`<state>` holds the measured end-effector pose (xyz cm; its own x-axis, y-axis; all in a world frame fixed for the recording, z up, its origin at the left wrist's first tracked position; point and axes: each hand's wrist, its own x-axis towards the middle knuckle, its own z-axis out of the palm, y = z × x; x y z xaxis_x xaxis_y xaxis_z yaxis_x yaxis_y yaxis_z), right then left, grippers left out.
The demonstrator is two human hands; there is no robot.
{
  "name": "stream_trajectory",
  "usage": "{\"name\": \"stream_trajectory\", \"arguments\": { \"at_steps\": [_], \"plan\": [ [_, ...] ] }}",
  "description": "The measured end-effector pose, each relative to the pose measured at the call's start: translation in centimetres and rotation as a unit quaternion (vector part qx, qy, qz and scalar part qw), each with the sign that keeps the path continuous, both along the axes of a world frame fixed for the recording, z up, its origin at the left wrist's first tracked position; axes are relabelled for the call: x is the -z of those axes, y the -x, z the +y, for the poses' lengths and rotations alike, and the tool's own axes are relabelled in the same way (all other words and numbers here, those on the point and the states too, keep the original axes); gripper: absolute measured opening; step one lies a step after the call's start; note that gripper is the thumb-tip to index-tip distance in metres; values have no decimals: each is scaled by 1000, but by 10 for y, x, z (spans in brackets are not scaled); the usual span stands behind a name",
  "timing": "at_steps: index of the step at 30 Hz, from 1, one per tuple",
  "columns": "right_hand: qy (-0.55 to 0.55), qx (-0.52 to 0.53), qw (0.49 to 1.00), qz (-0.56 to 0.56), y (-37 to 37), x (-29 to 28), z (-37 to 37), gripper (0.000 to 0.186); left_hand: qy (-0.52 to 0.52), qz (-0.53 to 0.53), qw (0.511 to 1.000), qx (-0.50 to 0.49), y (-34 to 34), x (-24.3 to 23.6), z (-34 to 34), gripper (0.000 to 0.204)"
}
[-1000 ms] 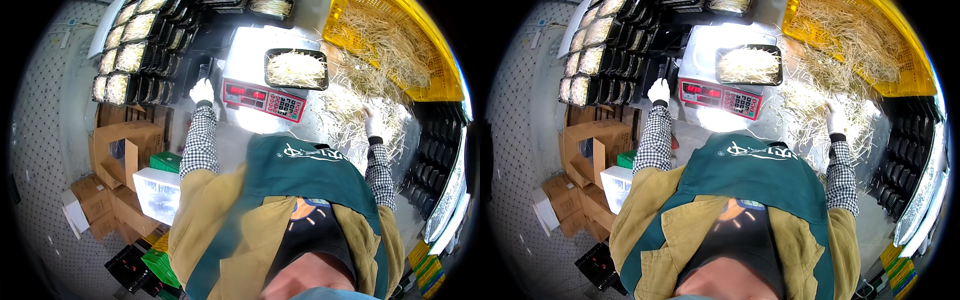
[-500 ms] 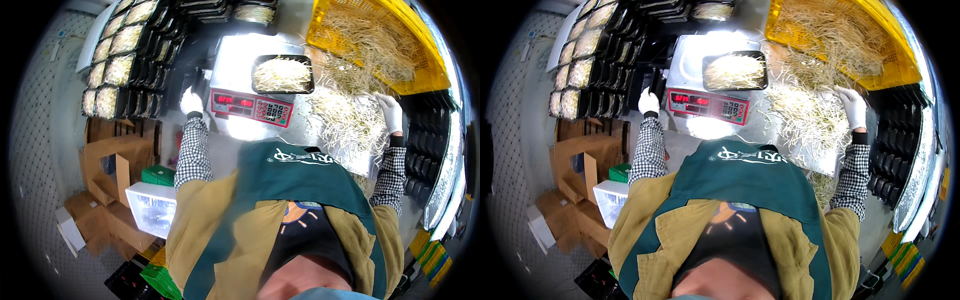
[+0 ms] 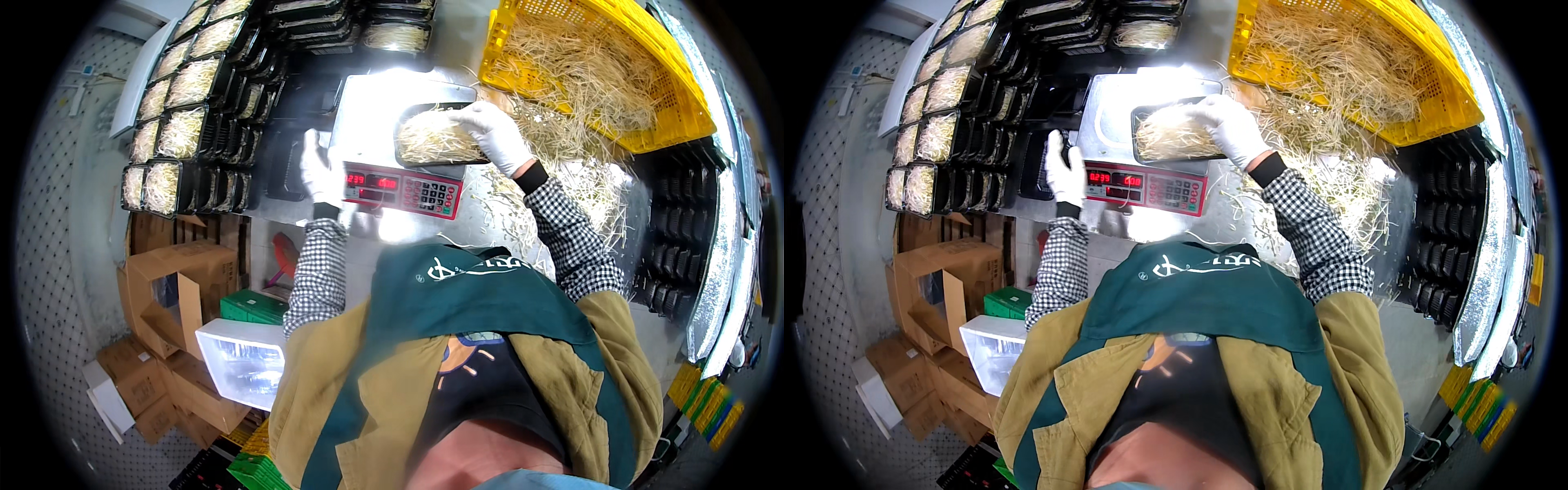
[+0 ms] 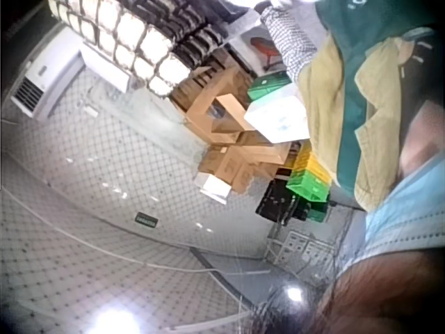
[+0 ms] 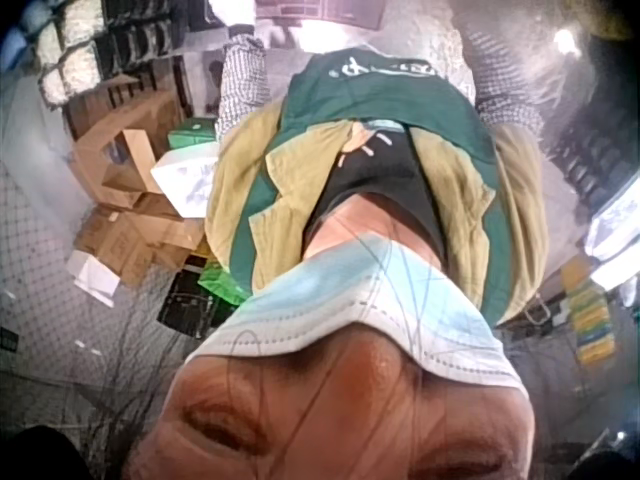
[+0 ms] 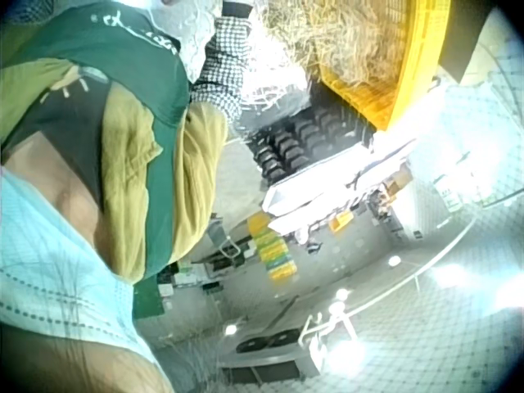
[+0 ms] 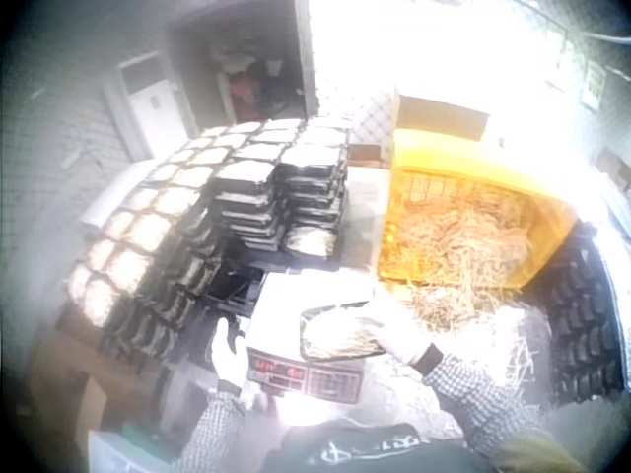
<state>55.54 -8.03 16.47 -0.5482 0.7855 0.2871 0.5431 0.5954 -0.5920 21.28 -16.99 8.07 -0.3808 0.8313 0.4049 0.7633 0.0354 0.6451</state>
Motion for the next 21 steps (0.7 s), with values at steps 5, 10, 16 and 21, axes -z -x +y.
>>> {"name": "stream_trajectory", "arguments": {
  "at_steps": [5,10,16,21],
  "plan": [
    [2,-25,999,-29,-3,-13,-4,62,0,47,984,171,-114,-66,8,53],
    [32,38,994,94,-67,-31,4,56,57,-1,983,174,-95,-85,22,42],
    [54,179,971,148,-123,17,-3,40,-42,-200,974,101,-25,-67,31,45],
    [15,157,976,151,-53,40,0,48,102,-156,950,253,-85,-81,35,85]
  ]
}}
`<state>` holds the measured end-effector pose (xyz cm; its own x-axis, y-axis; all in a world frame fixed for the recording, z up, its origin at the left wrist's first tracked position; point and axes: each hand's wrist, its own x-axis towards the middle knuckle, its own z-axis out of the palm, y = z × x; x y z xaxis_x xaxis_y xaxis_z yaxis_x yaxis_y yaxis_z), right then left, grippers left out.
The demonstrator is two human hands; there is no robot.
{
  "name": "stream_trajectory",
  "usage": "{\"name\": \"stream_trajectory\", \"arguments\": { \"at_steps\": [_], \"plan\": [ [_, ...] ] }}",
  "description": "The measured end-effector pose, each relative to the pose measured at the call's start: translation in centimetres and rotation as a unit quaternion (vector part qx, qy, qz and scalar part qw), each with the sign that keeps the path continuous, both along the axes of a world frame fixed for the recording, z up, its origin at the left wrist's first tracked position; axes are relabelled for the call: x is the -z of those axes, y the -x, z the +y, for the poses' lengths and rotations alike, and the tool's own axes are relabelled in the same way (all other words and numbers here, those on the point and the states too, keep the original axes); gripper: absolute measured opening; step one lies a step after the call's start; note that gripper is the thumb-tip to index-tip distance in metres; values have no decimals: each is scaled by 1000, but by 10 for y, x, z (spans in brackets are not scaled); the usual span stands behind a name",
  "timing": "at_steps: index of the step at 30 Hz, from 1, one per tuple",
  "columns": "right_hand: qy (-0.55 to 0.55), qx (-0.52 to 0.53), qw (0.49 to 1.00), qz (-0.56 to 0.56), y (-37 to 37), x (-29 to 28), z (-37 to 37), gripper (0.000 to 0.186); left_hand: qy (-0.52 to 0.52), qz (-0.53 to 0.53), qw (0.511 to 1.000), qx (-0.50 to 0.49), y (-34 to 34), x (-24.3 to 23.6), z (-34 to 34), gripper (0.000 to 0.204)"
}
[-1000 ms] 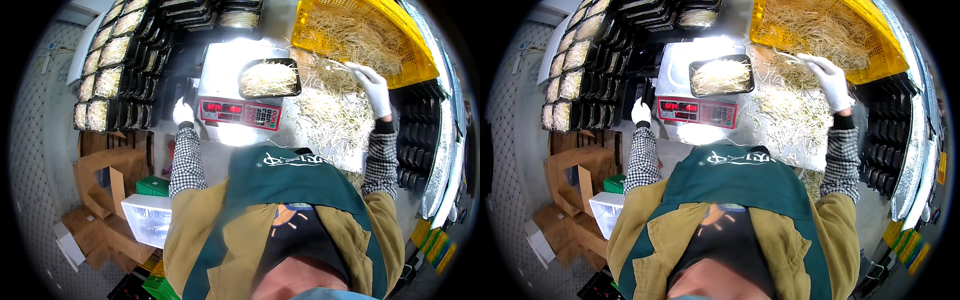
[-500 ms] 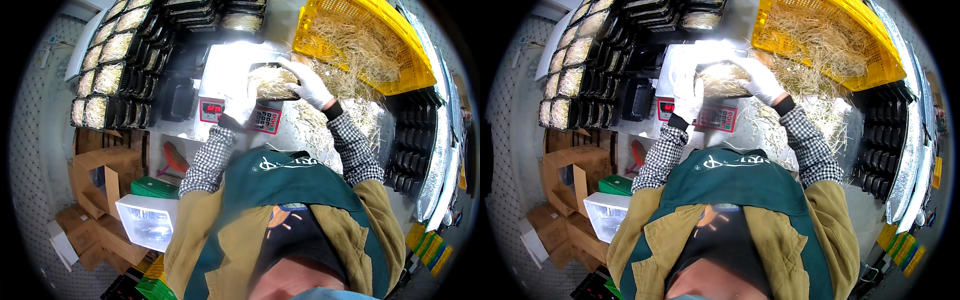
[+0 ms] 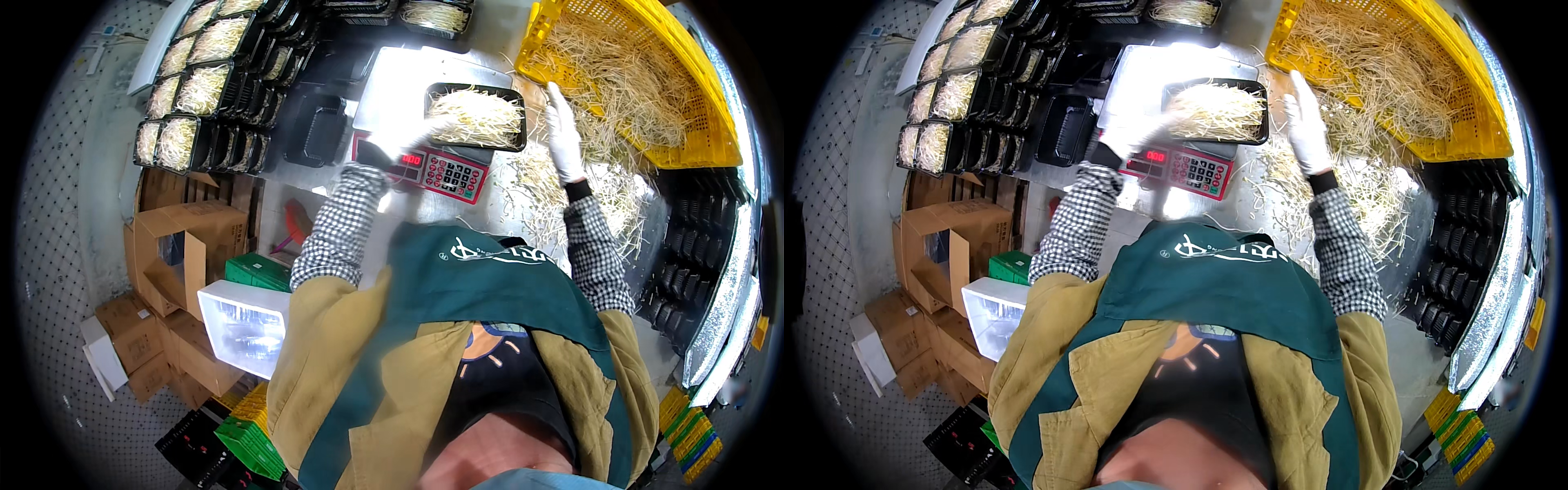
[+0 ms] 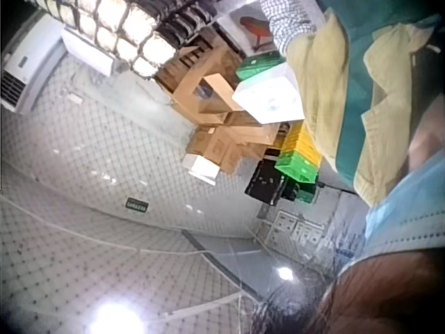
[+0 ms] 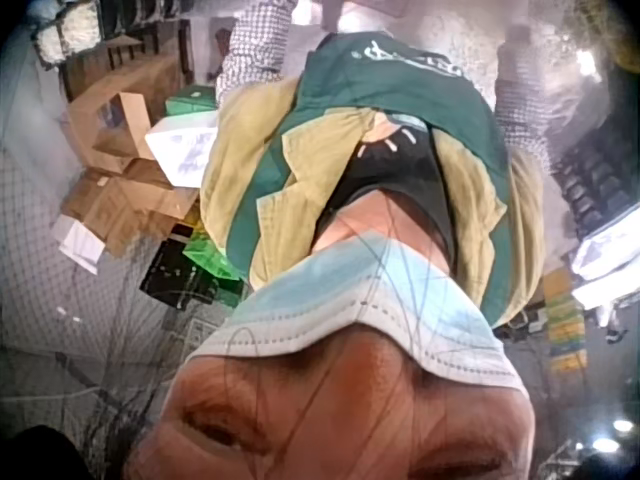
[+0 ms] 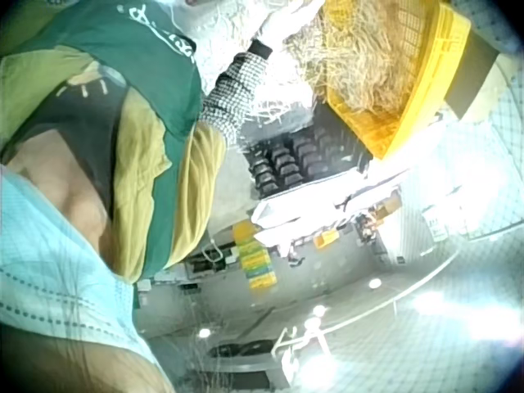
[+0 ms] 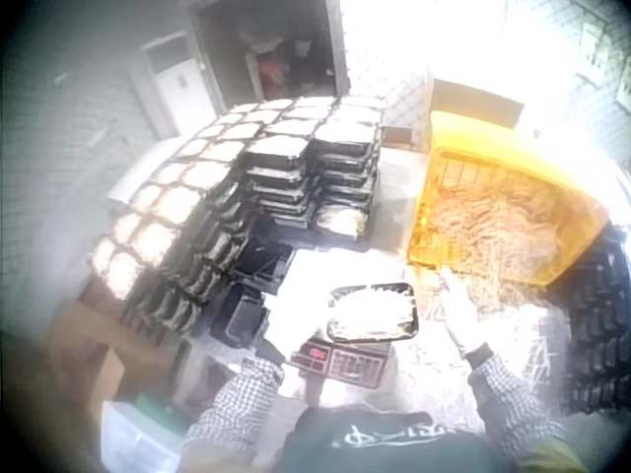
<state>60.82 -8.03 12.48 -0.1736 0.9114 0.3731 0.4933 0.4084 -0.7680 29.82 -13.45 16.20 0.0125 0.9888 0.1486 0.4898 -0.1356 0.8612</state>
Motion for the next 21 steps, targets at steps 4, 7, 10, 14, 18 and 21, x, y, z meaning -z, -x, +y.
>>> {"name": "stream_trajectory", "arguments": {
  "at_steps": [4,7,10,14,18,21],
  "plan": [
    [-8,4,998,69,53,4,3,42,-98,281,949,101,-50,1,9,119],
    [-45,7,999,6,75,1,-6,34,-160,332,925,88,-62,6,14,103],
    [-86,24,991,-94,86,17,-11,26,-132,275,941,147,-60,39,30,81],
    [-29,12,983,-180,86,13,-11,27,-159,232,949,141,-60,43,31,63],
    [-111,-8,987,-115,73,-13,-14,29,-121,213,956,160,-57,33,32,76],
    [-66,29,997,-28,40,-28,-19,32,-101,243,953,149,-47,-2,16,87]
  ]
}}
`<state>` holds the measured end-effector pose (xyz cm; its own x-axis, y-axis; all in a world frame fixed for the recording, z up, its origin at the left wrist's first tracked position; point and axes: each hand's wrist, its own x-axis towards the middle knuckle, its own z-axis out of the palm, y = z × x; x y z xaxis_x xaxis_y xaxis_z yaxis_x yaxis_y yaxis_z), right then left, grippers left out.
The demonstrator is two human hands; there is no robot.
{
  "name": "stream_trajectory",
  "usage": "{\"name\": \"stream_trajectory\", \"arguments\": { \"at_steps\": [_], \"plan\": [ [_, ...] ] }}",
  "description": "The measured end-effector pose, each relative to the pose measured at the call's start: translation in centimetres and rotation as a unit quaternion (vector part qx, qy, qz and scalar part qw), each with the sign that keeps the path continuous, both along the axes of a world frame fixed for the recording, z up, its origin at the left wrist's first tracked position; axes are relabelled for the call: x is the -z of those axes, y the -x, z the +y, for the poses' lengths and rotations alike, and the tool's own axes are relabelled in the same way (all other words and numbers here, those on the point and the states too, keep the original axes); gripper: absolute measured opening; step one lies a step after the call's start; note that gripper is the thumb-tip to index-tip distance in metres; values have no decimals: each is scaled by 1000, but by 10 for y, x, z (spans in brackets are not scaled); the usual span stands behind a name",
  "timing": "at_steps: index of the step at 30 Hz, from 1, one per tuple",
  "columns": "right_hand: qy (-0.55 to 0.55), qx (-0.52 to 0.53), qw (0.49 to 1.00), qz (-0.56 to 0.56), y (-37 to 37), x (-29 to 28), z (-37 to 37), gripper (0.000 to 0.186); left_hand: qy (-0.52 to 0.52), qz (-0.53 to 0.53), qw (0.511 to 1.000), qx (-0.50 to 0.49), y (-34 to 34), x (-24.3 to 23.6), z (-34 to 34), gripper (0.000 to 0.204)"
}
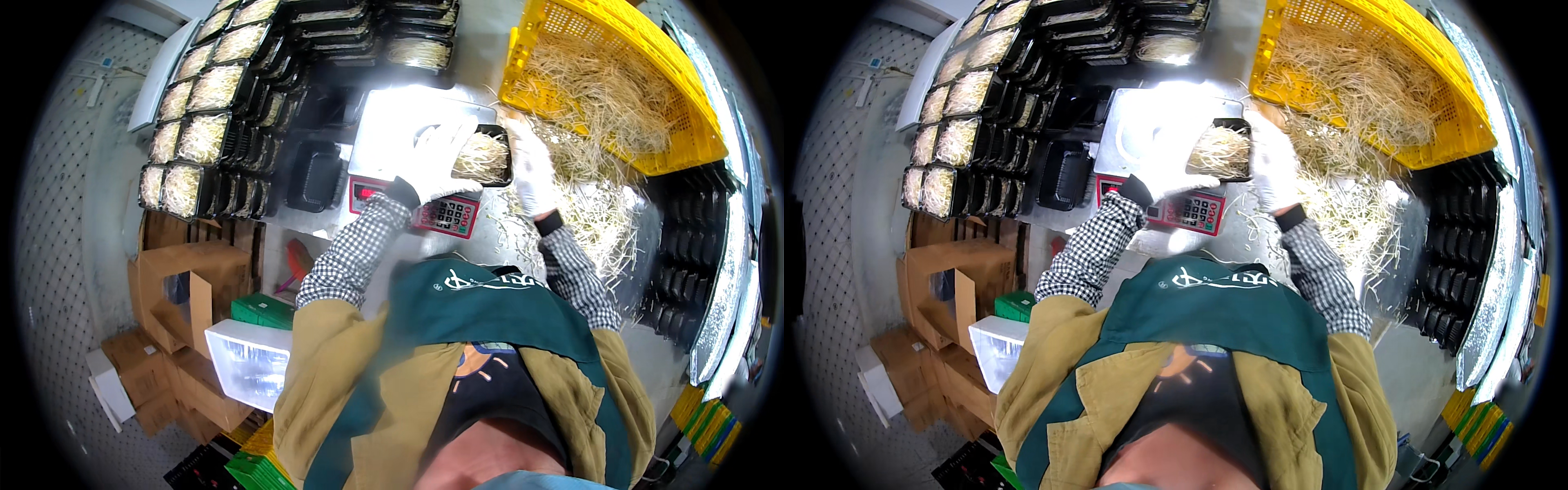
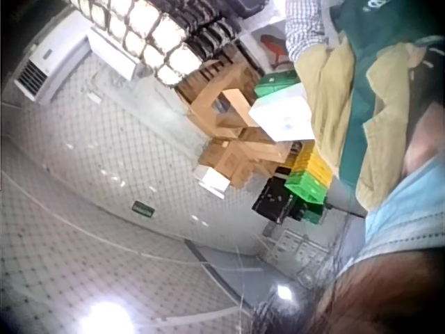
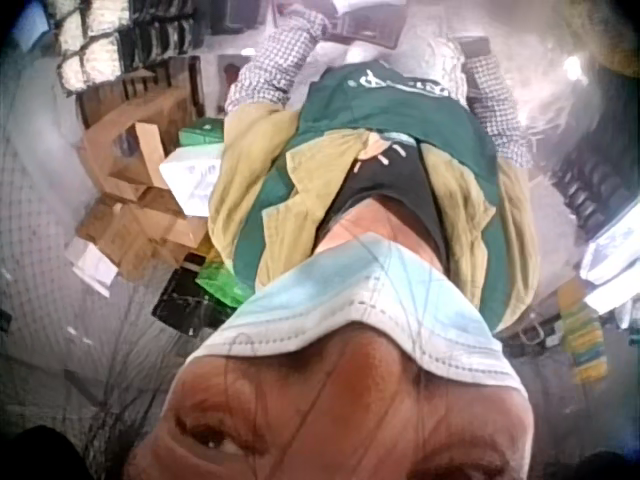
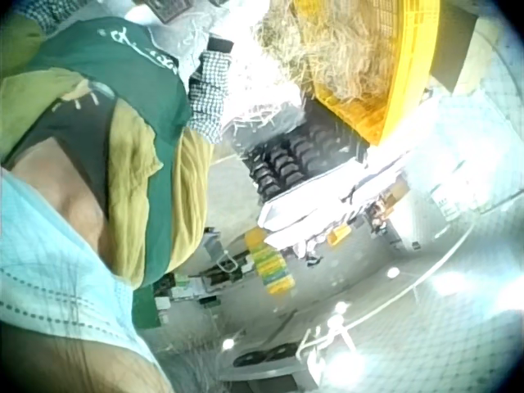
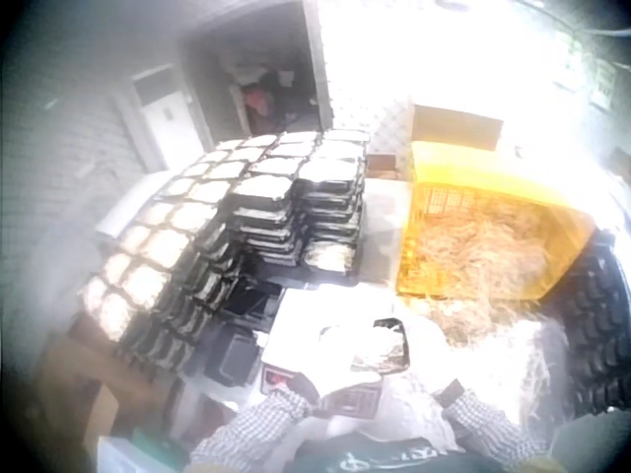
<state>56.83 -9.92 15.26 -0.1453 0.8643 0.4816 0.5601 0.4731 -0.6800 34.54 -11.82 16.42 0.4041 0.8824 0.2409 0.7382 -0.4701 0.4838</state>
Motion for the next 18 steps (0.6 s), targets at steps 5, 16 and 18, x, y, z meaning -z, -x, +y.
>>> {"name": "stream_trajectory", "arguments": {
  "at_steps": [5,16,18],
  "plan": [
    [50,119,989,76,-104,51,-20,33,33,3,999,-11,54,-34,12,72],
    [189,333,924,18,-202,125,-140,29,-75,-125,911,-386,208,71,50,17],
    [232,371,898,40,-200,126,-153,23,-1,-113,897,-428,190,53,51,26]
  ]
}}
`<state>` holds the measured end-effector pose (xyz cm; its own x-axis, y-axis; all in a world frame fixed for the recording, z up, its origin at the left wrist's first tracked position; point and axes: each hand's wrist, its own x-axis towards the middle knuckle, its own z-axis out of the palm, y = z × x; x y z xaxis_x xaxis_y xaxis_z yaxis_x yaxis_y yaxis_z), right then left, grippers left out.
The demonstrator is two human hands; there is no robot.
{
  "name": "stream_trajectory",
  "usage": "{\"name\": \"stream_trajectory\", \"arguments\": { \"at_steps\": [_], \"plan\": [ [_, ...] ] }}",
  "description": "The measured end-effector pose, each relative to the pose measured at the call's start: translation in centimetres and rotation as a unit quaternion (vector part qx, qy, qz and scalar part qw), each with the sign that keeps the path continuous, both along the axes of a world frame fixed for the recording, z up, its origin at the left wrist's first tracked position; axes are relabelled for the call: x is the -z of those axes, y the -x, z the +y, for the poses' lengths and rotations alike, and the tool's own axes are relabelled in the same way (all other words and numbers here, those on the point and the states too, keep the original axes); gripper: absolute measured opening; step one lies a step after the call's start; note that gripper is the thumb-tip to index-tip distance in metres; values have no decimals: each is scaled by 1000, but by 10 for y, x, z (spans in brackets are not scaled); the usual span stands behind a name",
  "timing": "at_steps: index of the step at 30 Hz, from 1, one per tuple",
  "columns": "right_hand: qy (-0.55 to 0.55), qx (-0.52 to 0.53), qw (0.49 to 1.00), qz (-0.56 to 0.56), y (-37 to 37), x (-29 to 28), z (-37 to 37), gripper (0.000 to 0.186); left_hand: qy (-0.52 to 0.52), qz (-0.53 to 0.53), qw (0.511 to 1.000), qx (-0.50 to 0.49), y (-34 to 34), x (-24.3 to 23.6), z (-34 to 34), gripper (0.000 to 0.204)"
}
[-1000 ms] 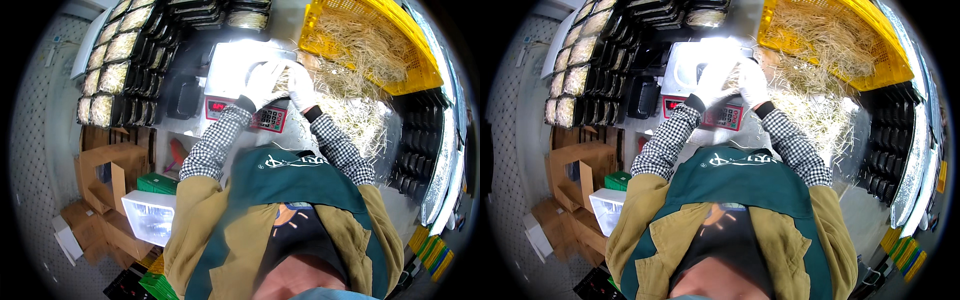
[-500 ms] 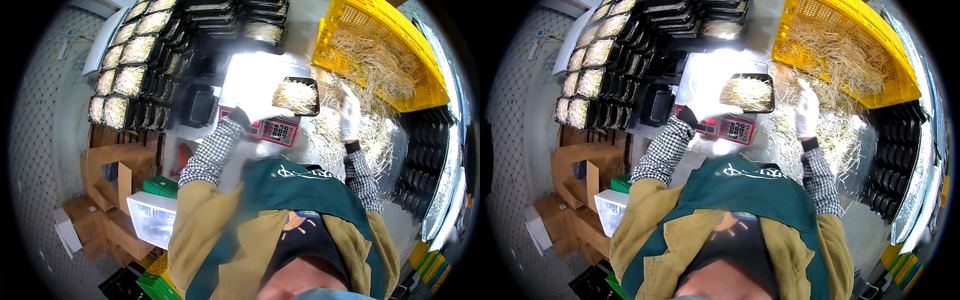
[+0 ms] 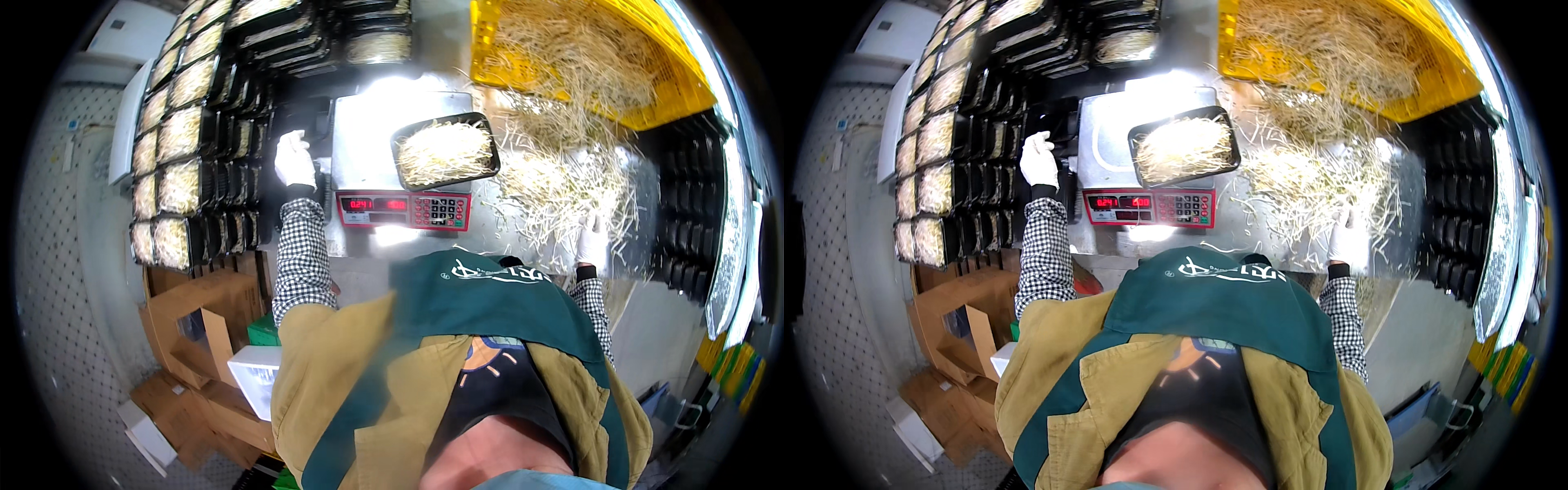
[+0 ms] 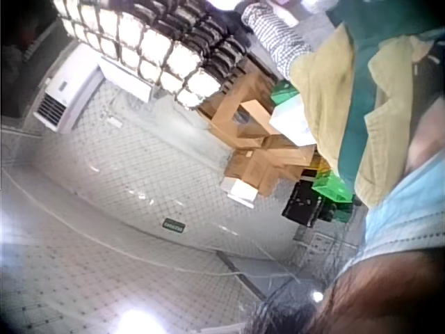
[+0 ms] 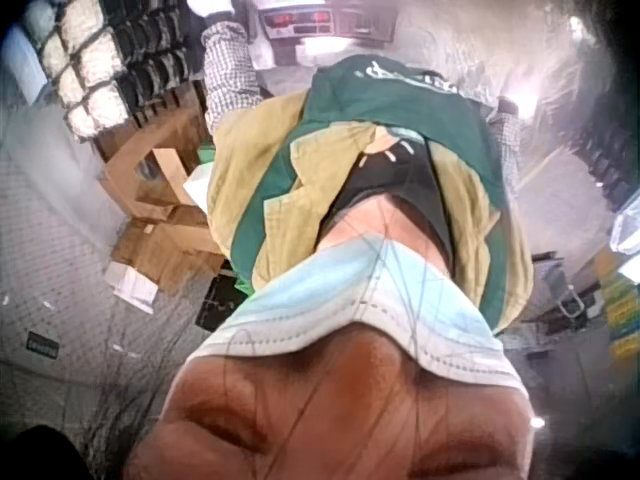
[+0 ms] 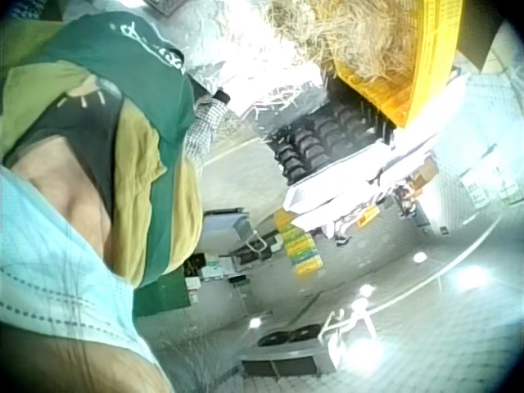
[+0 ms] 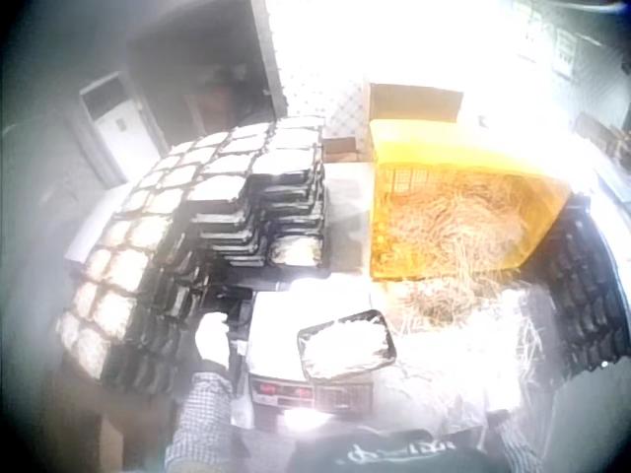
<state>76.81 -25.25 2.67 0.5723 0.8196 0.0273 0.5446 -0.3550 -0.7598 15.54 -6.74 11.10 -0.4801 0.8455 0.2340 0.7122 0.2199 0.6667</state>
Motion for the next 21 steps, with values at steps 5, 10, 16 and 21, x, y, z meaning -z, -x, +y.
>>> {"name": "stream_trajectory", "arguments": {
  "at_steps": [5,10,16,21],
  "plan": [
    [-76,19,997,10,7,3,-14,24,29,-43,998,22,-25,-7,10,60],
    [-26,51,998,-11,15,-27,-16,27,20,-93,995,16,-47,-32,-12,77],
    [-32,-46,998,-27,20,-15,20,22,-64,-85,992,-62,-29,-33,-77,75],
    [-73,-235,962,-117,10,11,78,43,-61,-133,963,-227,-39,-38,-163,73]
  ]
}}
